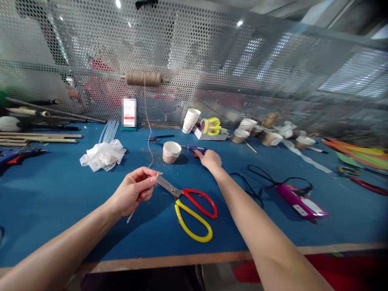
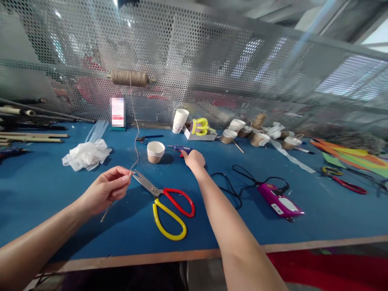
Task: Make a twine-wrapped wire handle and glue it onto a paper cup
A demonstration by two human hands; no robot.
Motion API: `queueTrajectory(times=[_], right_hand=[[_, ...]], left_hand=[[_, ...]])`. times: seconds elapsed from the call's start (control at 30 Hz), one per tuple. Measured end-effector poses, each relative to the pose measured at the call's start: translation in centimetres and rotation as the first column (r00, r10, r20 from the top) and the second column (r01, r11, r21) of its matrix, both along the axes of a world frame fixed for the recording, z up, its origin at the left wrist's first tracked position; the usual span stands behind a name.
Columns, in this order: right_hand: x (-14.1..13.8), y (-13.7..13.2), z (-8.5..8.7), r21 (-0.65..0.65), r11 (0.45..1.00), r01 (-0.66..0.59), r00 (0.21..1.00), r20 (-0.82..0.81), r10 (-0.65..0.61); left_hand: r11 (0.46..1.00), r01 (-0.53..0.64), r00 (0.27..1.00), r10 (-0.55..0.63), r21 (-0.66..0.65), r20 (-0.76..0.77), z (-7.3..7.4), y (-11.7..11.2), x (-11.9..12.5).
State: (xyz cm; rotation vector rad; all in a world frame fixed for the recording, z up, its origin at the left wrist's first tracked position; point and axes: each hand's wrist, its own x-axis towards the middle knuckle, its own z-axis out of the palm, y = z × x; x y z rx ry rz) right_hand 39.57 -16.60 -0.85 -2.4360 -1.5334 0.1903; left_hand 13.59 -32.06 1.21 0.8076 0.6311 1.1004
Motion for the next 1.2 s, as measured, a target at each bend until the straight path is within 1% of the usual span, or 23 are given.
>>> queueTrajectory(times=[0.17,0.4,0.7,0.77,0.83,0.9,0.93,1.0,1.03,1.07,1.1,1.13,1.17,1.2], right_hand=[[-0.2,0.9,0.0,-0.025,0.999,-0.025,0.996,0.082,0.027],[0.2,1.7,-0.1,-0.041,0.998,-0.049,0.991,0.123,0.053],[0.5,1.2,0.0,-0.031,0.993,-0.113,0.986,0.119,0.116],[0.3,0.7,0.4,-0.007,0.993,-0.118,0.987,0.111,0.118],[-0.4,-0.2,1.0,0.050,0.990,-0.131,0.986,0.111,0.124],[-1.6,-1.6,2.0,0.140,0.971,-0.193,0.977,0.113,0.178],[-2.4,-2.5,2.6,0.181,0.950,-0.255,0.965,0.104,0.239],[-4.1,-4.8,3.8,0.229,0.892,-0.391,0.920,0.060,0.388],[-4.9,-6.1,4.3,0.249,0.843,-0.476,0.873,0.014,0.488],[-5.7,-7.4,4.7,0.312,0.761,-0.569,0.772,-0.117,0.625],[-6.4,-8.7,5.0,0.380,0.694,-0.612,0.657,-0.245,0.713],[-7.1,-9.9,5.1,0.432,0.647,-0.628,0.554,-0.336,0.762],[-7.6,-10.9,5.1,0.468,0.623,-0.627,0.481,-0.397,0.782],[-8.0,-11.7,4.9,0.487,0.623,-0.612,0.438,-0.447,0.780]], left_hand=[[1.000,0.000,1.000,0.000,-0.003,0.003,-0.2,0.0,-0.2],[1.000,0.007,1.000,-0.007,-0.003,-0.014,-0.5,0.0,-0.3],[1.000,0.004,1.000,-0.003,0.005,-0.013,-0.5,0.0,-0.4],[1.000,0.006,1.000,-0.006,0.008,-0.009,-0.5,0.0,-0.4],[1.000,0.009,1.000,-0.009,0.007,-0.006,-0.5,0.0,-0.4],[1.000,0.013,1.000,-0.013,-0.002,0.005,-0.4,0.0,-0.4],[1.000,0.016,1.000,-0.016,-0.008,0.015,-0.4,-0.1,-0.4],[0.999,0.028,0.999,-0.027,-0.025,0.040,-0.3,-0.1,-0.4],[0.999,0.039,0.998,-0.037,-0.036,0.056,-0.3,-0.2,-0.4],[0.998,0.051,0.996,-0.048,-0.048,0.073,-0.2,-0.2,-0.4],[0.996,0.066,0.994,-0.060,-0.062,0.091,-0.1,-0.2,-0.4],[0.994,0.081,0.991,-0.073,-0.076,0.110,0.0,-0.2,-0.4],[0.991,0.096,0.988,-0.083,-0.091,0.129,0.0,-0.2,-0.4],[0.988,0.110,0.985,-0.094,-0.107,0.147,0.1,-0.2,-0.4]])
